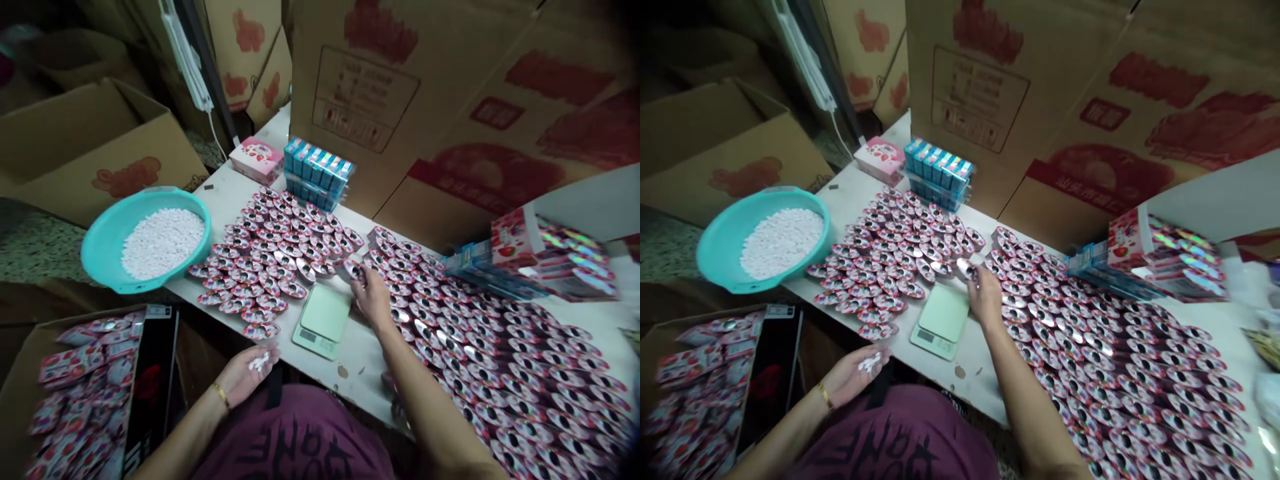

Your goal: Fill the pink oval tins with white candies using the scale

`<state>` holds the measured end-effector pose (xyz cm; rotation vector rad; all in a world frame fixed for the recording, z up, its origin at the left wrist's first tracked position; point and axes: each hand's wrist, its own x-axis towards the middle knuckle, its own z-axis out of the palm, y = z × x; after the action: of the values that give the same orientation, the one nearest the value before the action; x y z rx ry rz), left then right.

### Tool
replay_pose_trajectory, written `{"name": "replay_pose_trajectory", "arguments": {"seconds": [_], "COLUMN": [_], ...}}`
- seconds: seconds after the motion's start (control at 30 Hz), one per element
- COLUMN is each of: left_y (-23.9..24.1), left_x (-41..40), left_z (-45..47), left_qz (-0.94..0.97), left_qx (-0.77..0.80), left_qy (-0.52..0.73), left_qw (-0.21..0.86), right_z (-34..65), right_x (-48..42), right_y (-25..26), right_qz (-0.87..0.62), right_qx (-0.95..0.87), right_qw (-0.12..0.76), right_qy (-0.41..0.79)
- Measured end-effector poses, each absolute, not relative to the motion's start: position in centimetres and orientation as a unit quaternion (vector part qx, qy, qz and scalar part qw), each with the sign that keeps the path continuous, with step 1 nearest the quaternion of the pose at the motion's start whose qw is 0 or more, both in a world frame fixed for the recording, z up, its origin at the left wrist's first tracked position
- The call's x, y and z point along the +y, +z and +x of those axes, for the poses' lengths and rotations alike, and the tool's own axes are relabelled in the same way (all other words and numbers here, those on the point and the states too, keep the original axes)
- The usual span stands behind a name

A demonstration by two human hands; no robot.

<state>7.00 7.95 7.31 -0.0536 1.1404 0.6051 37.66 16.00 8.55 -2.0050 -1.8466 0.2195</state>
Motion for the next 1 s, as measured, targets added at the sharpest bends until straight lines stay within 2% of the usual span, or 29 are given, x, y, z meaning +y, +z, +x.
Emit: {"name": "replay_pose_trajectory", "arguments": {"seconds": [0.13, 0.3, 0.4, 0.53, 0.63, 0.7, 0.83, 0.9, 1.0], "left_y": [7.2, 7.2, 6.7, 5.8, 5.7, 5.8, 6.5, 6.9, 7.5], "left_x": [8.1, 7.8, 7.3, 7.0, 7.6, 8.3, 10.0, 10.5, 10.6], "left_z": [5.8, 5.9, 6.2, 6.6, 7.2, 7.7, 8.7, 9.0, 9.0], "left_qz": [-0.038, -0.067, -0.098, -0.116, -0.118, -0.12, -0.121, -0.12, -0.111], "left_qx": [0.569, 0.601, 0.622, 0.638, 0.648, 0.648, 0.623, 0.611, 0.6], "left_qy": [0.333, 0.376, 0.38, 0.362, 0.334, 0.328, 0.352, 0.364, 0.375], "left_qw": [0.751, 0.703, 0.678, 0.67, 0.674, 0.677, 0.688, 0.693, 0.698], "right_z": [42.1, 44.1, 43.9, 45.2, 47.8, 49.5, 51.0, 51.2, 51.4], "right_x": [24.3, 33.1, 35.7, 36.3, 35.5, 34.9, 34.7, 34.7, 33.7], "right_y": [10.0, 8.6, 6.8, 5.6, 5.7, 5.7, 5.2, 5.6, 7.9], "right_qz": [-0.771, -0.805, -0.784, -0.754, -0.79, -0.826, -0.839, -0.837, -0.819], "right_qx": [-0.606, -0.587, -0.614, -0.647, -0.609, -0.56, -0.521, -0.526, -0.571], "right_qw": [0.194, 0.067, 0.021, 0.022, 0.025, -0.009, -0.078, -0.074, -0.027], "right_qy": [0.019, 0.053, 0.093, 0.113, 0.068, 0.065, 0.133, 0.128, 0.05]}}
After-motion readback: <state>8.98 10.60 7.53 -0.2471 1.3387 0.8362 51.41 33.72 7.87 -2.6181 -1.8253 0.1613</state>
